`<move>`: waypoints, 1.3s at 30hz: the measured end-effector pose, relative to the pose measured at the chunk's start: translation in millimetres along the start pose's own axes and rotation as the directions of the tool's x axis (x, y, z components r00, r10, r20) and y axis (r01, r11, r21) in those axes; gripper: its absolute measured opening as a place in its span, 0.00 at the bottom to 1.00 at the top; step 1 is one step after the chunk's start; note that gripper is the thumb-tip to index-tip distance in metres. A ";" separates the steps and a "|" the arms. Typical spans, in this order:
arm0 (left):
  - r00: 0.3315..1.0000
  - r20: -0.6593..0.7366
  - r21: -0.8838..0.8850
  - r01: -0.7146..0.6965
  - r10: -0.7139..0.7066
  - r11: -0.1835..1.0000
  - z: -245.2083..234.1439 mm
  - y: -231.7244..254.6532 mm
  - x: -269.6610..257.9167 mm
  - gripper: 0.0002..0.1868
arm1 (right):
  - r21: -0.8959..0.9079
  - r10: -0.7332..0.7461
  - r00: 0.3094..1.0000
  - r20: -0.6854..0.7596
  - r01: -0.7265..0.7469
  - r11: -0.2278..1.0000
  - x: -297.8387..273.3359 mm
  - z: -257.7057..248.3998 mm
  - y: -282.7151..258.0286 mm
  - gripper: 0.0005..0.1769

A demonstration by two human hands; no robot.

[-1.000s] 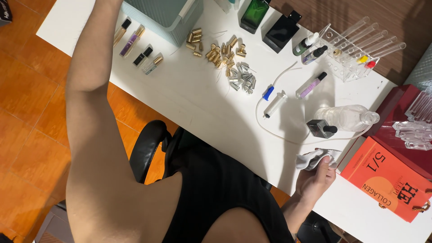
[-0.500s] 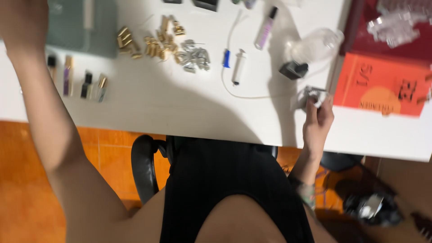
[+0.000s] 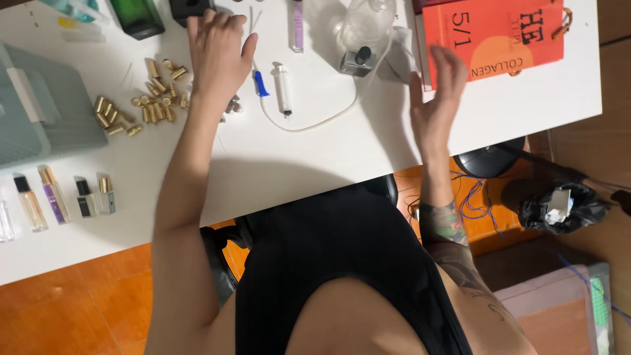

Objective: Cleaning a perfume bottle and then decanting liquid into it using a syringe.

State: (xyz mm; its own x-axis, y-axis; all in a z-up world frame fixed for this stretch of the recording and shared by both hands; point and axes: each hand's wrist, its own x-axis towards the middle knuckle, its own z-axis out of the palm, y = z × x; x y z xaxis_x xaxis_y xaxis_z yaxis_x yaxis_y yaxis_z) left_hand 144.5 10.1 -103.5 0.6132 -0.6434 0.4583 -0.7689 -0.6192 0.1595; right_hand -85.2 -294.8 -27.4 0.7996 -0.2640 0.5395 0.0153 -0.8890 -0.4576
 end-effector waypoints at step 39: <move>0.991 -0.053 -0.443 -0.133 0.122 0.887 -197.4 66.8 31.9 0.08 | 0.369 -0.519 0.782 0.345 0.395 0.841 118.5 10.2 -108.2 0.15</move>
State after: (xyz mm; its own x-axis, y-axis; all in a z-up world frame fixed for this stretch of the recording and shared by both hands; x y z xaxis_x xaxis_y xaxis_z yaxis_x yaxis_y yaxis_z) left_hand 76.9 37.0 94.3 0.5041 -0.6895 0.5200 -0.8435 -0.2639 0.4678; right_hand 14.1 -226.1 78.8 0.8245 0.3837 0.4158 0.5504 -0.7143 -0.4322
